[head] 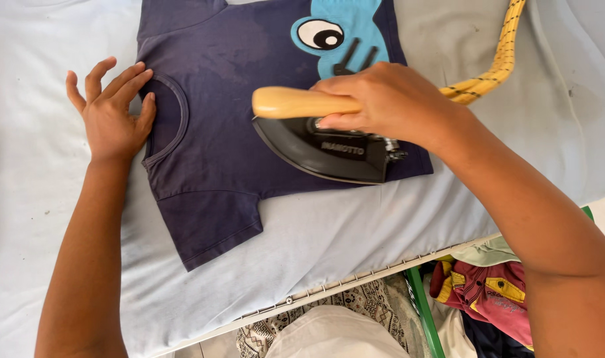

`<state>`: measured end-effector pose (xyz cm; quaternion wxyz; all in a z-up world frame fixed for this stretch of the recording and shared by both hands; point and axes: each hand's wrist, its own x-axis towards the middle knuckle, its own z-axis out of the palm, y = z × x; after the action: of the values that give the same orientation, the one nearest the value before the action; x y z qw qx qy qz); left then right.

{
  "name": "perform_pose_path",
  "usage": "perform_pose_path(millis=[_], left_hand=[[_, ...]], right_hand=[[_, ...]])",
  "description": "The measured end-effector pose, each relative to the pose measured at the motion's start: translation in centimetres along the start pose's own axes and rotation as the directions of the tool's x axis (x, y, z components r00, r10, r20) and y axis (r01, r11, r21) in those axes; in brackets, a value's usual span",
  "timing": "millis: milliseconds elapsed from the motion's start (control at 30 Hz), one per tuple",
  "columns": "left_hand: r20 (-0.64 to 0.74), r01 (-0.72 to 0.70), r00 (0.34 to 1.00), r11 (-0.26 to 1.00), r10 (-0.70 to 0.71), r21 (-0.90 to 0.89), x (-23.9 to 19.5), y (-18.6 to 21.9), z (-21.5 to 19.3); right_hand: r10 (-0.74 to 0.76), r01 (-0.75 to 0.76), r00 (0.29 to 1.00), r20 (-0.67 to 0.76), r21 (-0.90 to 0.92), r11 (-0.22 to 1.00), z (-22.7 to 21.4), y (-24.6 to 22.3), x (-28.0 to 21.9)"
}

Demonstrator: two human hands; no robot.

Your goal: The person irons a dark blue t-shirt on a white ironing board. They use a steam iron to smooth the fabric, flipping the shirt over to iron both sides. A yellow shirt is visible nearby on the table.

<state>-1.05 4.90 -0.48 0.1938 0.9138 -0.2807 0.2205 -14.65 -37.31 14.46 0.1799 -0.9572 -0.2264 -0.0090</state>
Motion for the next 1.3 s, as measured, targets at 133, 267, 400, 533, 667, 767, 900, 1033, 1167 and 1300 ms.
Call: perform_pose_path(millis=[133,267,400,533,667,767,900,1033,1167,1300], left_hand=[[0.022,0.035,0.999,0.998,-0.034,-0.053,-0.2,0.1,-0.3],[0.032,0.021,0.999,1.000,-0.022,0.015,0.4,0.5,-0.9],[0.020,0.124,0.992,0.988,-0.127,0.093,0.9,4.6,-0.7],[0.209,-0.025,0.977,0.999,0.032,-0.040,0.2,11.3,1.1],[0.340,-0.049,0.940,0.999,0.043,0.007,1.8,11.8,2.3],[0.382,0.056,0.922,0.998,-0.055,0.008,2.9,8.4,1.4],[0.388,0.093,0.916,0.995,-0.102,0.041,2.6,6.2,1.2],[0.391,0.015,0.920,0.998,0.007,-0.053,2.4,5.2,-0.2],[0.364,-0.010,0.930,0.993,0.051,-0.115,1.5,3.8,-1.8],[0.315,-0.040,0.947,0.996,0.065,-0.085,0.8,3.5,-1.4]], right_hand=[[0.131,-0.154,0.983,-0.131,-0.188,0.970,-0.7,2.8,-3.3],[0.111,-0.232,0.941,-0.321,-0.371,0.899,-0.2,6.6,-5.5],[0.185,-0.356,0.904,-0.386,-0.440,0.824,-0.3,9.3,-6.3],[0.113,-0.184,0.960,-0.258,-0.270,0.945,-1.7,9.8,-5.8],[-0.076,0.070,0.994,-0.075,-0.078,0.995,-3.1,8.9,-6.4],[-0.096,0.083,0.993,-0.062,-0.193,0.978,-2.9,7.5,-6.5],[0.026,-0.095,0.983,-0.184,-0.379,0.920,-1.2,5.6,-7.3],[0.193,-0.376,0.895,-0.403,-0.448,0.811,0.3,5.8,-6.0],[0.225,-0.511,0.825,-0.518,-0.515,0.689,0.8,8.3,-2.8],[0.250,-0.571,0.786,-0.566,-0.509,0.644,0.3,10.8,-0.1]])
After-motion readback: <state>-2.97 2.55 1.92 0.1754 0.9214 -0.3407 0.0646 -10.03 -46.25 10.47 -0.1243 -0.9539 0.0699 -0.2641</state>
